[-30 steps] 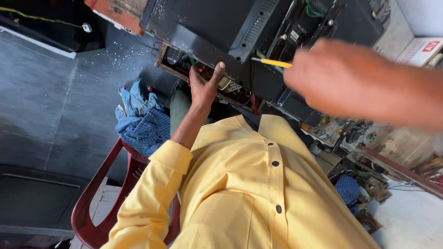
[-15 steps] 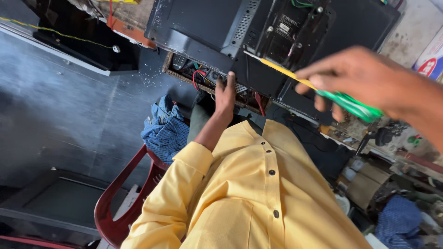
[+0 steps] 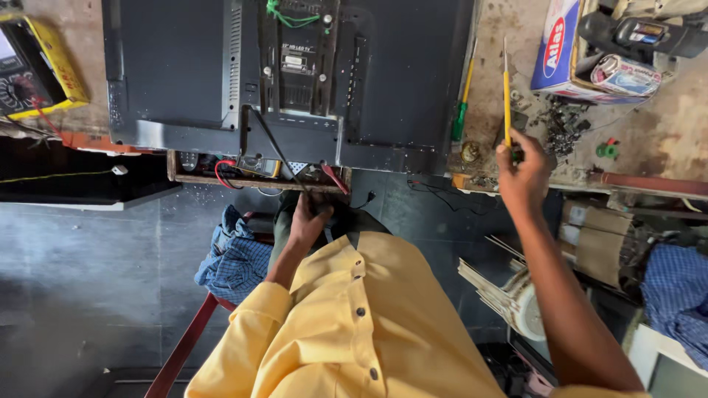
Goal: The person uses a screwdriver to remove multiple screws from the back panel of a television set. They systematically unscrew fasteners around the perimeter and center of the panel, placing the screws on the workbench. The person then handles a power cable near the end of the clip.
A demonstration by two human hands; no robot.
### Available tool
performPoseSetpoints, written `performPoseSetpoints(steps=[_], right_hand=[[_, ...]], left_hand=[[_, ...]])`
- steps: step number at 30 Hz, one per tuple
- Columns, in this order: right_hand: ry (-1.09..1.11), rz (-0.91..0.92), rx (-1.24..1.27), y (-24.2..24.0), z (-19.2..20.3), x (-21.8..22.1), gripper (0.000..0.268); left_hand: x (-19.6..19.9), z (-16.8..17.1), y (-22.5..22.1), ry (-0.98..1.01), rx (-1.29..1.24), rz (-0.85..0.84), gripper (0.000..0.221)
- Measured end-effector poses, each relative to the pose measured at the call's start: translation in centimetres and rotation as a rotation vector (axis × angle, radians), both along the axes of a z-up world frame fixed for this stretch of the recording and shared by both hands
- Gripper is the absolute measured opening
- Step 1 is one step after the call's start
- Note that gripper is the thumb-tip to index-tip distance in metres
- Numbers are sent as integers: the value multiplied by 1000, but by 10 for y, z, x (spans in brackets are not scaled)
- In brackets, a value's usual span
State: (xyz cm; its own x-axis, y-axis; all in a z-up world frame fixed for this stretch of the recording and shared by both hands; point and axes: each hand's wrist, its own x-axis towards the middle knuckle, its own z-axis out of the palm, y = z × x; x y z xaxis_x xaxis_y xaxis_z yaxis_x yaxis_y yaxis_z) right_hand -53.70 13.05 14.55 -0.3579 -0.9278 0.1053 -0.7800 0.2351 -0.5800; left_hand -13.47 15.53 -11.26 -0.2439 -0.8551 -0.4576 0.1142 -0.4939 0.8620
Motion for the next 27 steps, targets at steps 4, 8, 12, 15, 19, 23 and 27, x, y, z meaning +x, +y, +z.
performPoseSetpoints(steps=[4,8,12,15,19,23,27], right_hand=[[349,1,-67,-25,-74,-30,28],[398,60,-130,-51,-122,-49,34],[422,162,-41,-75,-143,-55,46],[492,179,28,-83,-141,-55,45],[744,200,-49,-85,-114,-30,41],[160,342,21,-58,-61,39,5],[-361,761,602,17,-45,164,54]], left_hand=[[28,-9,34,-136,124,-60,48],[59,3,49,-415,-25,-74,26],[57,28,53,-379,-32,-15,22],[43,51,50,-278,-18,31,29],[37,98,50,-61,223,36,34],[39,168,44,177,356,97,35],[48,220,32,352,365,164,34]])
